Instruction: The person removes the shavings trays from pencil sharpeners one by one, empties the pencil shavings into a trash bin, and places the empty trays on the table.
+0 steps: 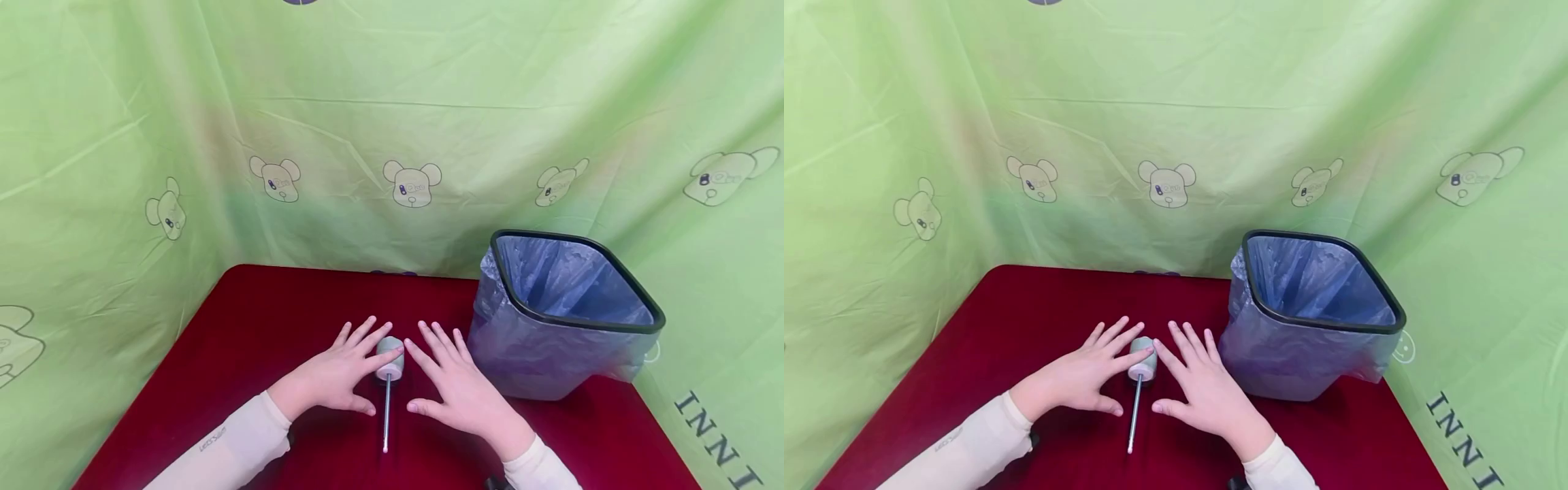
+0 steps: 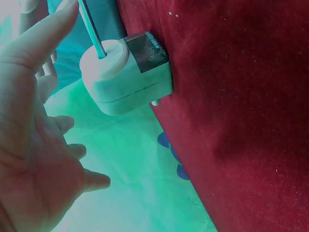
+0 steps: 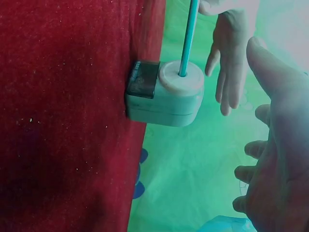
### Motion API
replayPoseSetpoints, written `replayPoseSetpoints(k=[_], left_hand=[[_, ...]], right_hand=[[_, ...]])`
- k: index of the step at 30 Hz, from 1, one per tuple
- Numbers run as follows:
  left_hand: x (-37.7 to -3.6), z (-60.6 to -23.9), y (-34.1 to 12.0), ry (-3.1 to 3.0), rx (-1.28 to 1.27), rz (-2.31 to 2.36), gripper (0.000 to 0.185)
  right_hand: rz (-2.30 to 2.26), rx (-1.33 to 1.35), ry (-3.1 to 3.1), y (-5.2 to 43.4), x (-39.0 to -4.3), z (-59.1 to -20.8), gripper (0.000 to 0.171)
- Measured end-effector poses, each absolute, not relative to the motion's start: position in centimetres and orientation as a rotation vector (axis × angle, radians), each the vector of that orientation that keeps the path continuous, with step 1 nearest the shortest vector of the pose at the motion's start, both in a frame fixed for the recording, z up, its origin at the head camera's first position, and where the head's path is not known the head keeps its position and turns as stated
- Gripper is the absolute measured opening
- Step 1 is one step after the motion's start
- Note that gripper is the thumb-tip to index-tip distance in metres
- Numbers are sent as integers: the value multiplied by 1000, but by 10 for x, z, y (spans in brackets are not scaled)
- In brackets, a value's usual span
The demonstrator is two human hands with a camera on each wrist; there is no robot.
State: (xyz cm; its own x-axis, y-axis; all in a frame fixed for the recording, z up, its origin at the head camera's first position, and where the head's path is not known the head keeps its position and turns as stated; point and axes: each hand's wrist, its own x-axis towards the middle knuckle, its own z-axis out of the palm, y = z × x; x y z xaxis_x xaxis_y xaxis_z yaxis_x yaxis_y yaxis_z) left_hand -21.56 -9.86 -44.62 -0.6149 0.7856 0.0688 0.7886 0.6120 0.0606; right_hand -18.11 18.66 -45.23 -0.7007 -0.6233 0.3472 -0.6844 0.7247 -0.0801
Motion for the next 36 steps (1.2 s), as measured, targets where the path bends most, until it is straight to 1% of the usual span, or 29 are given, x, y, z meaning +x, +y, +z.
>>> replayPoseSetpoints(k=[15, 24, 36], left_hand=[[-218, -443, -97, -2726, -1419, -117, 109], [-217, -438, -96, -2751, -1411, -101, 108], [-220, -440, -94, -2729, -1439, -89, 106]], right_hand=[[303, 1010, -2599, 186, -179, -452, 93], [307, 1009, -2564, 185, -179, -456, 92], [330, 988, -2630, 183, -177, -460, 90]])
